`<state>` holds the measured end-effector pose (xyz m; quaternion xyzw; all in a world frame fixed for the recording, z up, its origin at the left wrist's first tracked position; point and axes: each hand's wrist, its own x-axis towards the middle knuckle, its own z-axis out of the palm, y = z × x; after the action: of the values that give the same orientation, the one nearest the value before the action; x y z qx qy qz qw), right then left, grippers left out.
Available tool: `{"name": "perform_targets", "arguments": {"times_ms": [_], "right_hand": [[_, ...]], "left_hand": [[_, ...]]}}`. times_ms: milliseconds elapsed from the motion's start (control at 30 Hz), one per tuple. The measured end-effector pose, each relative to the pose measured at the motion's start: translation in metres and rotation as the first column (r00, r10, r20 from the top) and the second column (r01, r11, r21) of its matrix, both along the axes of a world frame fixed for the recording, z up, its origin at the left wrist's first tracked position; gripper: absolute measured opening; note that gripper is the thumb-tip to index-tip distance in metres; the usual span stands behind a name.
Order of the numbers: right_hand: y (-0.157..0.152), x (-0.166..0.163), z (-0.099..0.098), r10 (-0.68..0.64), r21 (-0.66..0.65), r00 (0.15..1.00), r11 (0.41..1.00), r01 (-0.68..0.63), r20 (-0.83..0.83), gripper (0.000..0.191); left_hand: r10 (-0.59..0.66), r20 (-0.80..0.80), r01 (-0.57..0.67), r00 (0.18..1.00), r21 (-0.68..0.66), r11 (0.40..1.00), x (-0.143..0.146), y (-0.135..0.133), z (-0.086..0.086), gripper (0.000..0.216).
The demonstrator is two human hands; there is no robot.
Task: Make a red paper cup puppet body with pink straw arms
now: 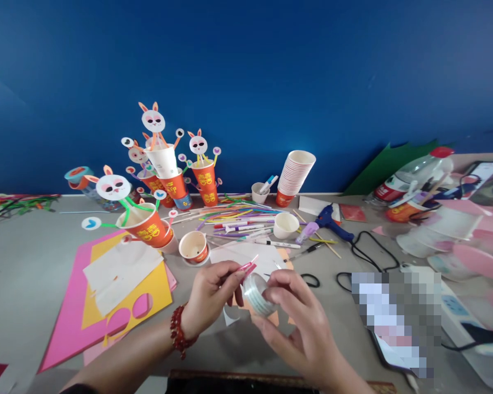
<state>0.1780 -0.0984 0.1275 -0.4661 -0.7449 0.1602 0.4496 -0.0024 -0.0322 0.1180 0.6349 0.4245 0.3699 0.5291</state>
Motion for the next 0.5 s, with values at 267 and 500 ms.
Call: {"name": "perform_targets", "arguments": {"times_ms": [267, 500], "right_hand": [[-0.0025, 0.0005, 0.004, 0.021, -0.015, 1.0, 1.0, -0.02, 0.013, 0.012], [-0.003, 0.0028, 0.0003, 0.075, -0.074, 0.997, 0.994, -0.078, -0.035, 0.014]], "left_hand": [[0.013, -0.032, -0.011, 0.999, 0.056, 0.998, 0.0004, -0.0005, 0.0005, 0.029], [0.022, -0.009, -0.021, 1.0, 0.055, 0.998, 0.0027, -0.0002, 0.0004, 0.029]]}}
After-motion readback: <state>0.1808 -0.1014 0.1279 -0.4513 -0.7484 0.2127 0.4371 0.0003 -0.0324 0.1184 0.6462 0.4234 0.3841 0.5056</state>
